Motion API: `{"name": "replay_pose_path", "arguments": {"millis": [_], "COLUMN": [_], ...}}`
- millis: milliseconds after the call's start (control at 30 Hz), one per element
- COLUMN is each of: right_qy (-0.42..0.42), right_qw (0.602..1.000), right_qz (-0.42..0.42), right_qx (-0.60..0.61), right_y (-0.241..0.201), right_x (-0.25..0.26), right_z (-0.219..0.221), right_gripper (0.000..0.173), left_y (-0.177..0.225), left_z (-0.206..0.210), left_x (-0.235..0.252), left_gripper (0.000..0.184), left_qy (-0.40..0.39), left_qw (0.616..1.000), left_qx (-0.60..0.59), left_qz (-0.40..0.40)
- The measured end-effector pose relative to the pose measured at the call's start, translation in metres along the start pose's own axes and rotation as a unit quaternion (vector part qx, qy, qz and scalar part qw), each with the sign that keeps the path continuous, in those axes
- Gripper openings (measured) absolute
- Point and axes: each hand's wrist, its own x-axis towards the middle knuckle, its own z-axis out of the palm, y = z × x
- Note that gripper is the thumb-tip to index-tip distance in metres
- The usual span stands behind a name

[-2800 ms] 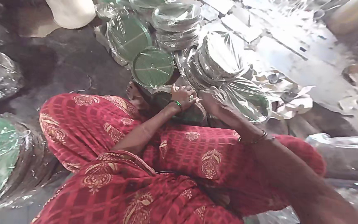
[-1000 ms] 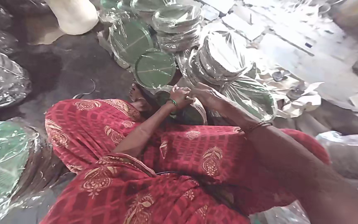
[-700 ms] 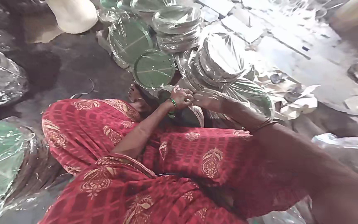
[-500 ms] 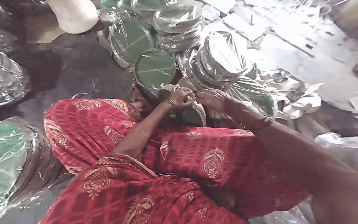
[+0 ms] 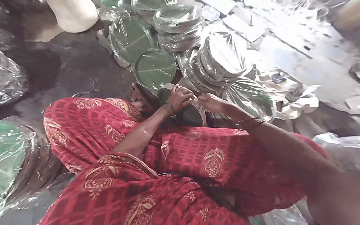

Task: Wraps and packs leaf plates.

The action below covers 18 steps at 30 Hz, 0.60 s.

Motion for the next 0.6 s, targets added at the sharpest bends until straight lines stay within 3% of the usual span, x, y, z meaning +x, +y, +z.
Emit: {"name": "replay_pose_path", "arguments": {"millis": [100,333,467,600], "right_qy": [0.042,0.221,0.244,0.255], "right_qw": [0.999,0.968,0.967,0.962], "right_qz": [0.008,-0.07,-0.078,-0.095], "right_qx": [0.015,-0.096,0.015,0.01], "right_y": [-0.012,0.005,-0.005,-0.005], "right_x": [-0.006,0.011,0.008,0.009], "right_z": [0.007,0.019,0.022,0.023], "right_gripper": [0.04,0.037,0.041,0.03], "left_y": [-0.008,-0.01,-0.007,-0.007], "left_z": [0.003,0.002,0.001,0.002], "left_x": [-0.006,-0.006,-0.005,-0.007], "left_gripper": [0.038,0.029,0.032,0.032], "left_qy": [0.022,0.029,0.016,0.039], "left_qw": [0.999,1.0,1.0,0.999], "left_qx": [0.017,0.006,0.01,0.008], "left_qz": [0.04,0.008,0.002,0.013]}}
